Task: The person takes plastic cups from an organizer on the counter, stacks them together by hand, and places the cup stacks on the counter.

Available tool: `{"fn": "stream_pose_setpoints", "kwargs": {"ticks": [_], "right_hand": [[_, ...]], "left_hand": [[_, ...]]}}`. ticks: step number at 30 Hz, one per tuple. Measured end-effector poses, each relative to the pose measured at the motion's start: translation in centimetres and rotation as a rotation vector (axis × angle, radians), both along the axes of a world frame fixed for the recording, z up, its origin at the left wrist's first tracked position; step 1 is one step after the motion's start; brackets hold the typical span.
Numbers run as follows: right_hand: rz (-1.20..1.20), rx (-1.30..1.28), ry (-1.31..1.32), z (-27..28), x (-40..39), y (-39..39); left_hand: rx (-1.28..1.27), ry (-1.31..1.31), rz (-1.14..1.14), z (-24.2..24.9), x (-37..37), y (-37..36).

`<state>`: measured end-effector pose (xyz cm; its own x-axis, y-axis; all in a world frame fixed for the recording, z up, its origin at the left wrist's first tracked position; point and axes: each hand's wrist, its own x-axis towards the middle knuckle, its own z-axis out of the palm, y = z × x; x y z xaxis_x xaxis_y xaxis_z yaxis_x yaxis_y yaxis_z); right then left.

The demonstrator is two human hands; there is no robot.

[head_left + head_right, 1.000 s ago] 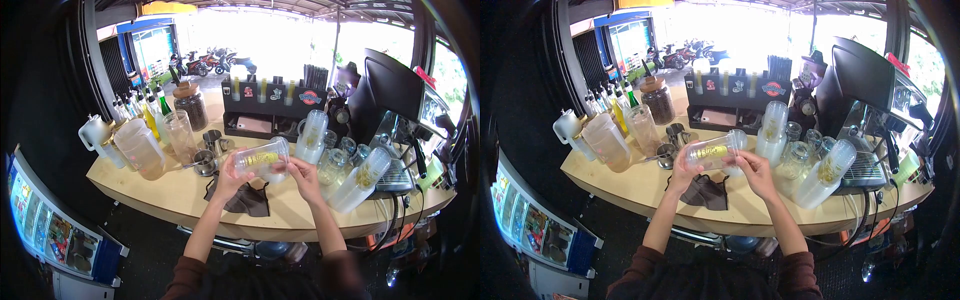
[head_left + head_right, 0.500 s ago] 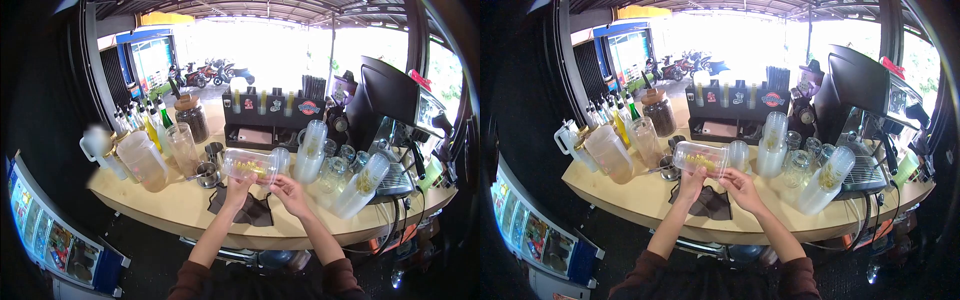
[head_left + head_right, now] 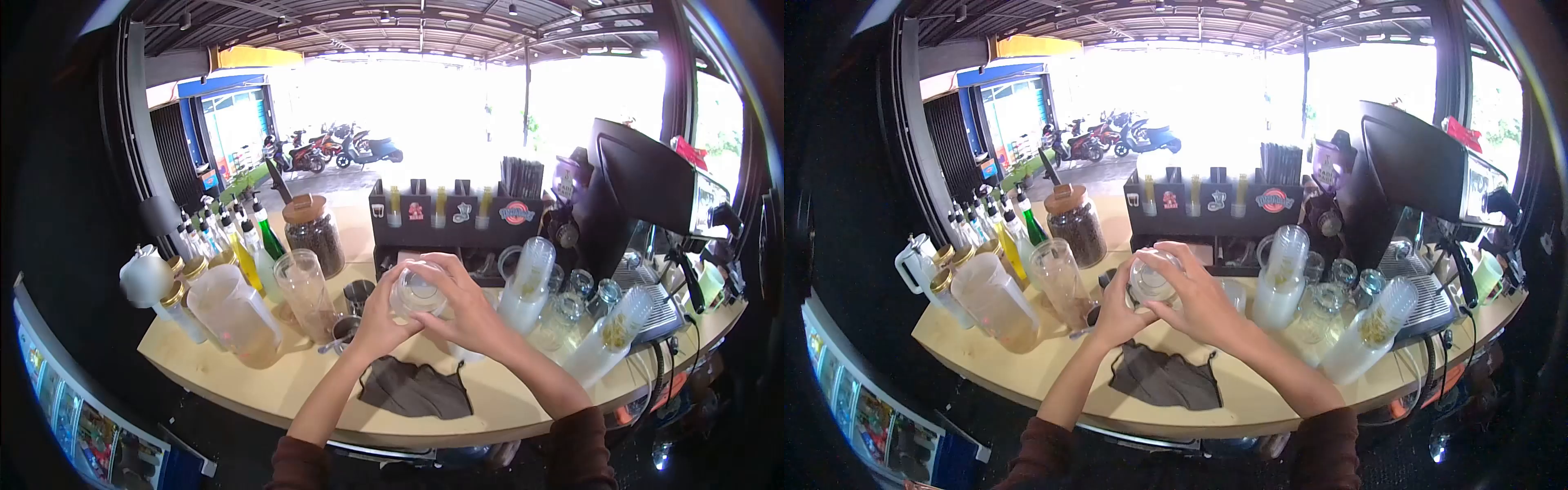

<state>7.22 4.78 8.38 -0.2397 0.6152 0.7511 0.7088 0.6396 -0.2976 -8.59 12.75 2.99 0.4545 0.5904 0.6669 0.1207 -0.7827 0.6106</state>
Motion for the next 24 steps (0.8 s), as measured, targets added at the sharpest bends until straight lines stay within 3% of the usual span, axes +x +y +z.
{"fn": "stream_pose_setpoints", "kwargs": {"ticks": [3,5,7,11,14,16,24], "right_hand": [[-0.054,0.174,-0.023,3.4,0.5,6.1],[-0.167,0.167,0.050,6.0,0.5,9.8],[-0.135,0.194,0.138,8.6,0.3,13.7],[-0.180,0.287,0.082,9.4,1.9,24.6],[-0.251,0.236,0.076,9.5,2.2,28.8],[-0.350,-0.046,0.046,9.6,2.4,30.2],[-0.433,-0.226,-0.035,7.5,3.9,34.6]], "left_hand": [[0.113,-0.001,0.133,0.4,-1.6,3.6],[0.098,0.001,0.104,0.5,-2.6,5.2],[0.109,0.074,0.073,0.2,-3.4,7.1],[0.155,0.191,0.031,0.5,-4.3,8.2],[0.125,0.225,-0.003,0.5,-4.8,8.8],[0.140,0.241,-0.025,0.5,-5.0,9.2],[0.128,0.234,-0.054,0.2,-5.2,10.2]]}}
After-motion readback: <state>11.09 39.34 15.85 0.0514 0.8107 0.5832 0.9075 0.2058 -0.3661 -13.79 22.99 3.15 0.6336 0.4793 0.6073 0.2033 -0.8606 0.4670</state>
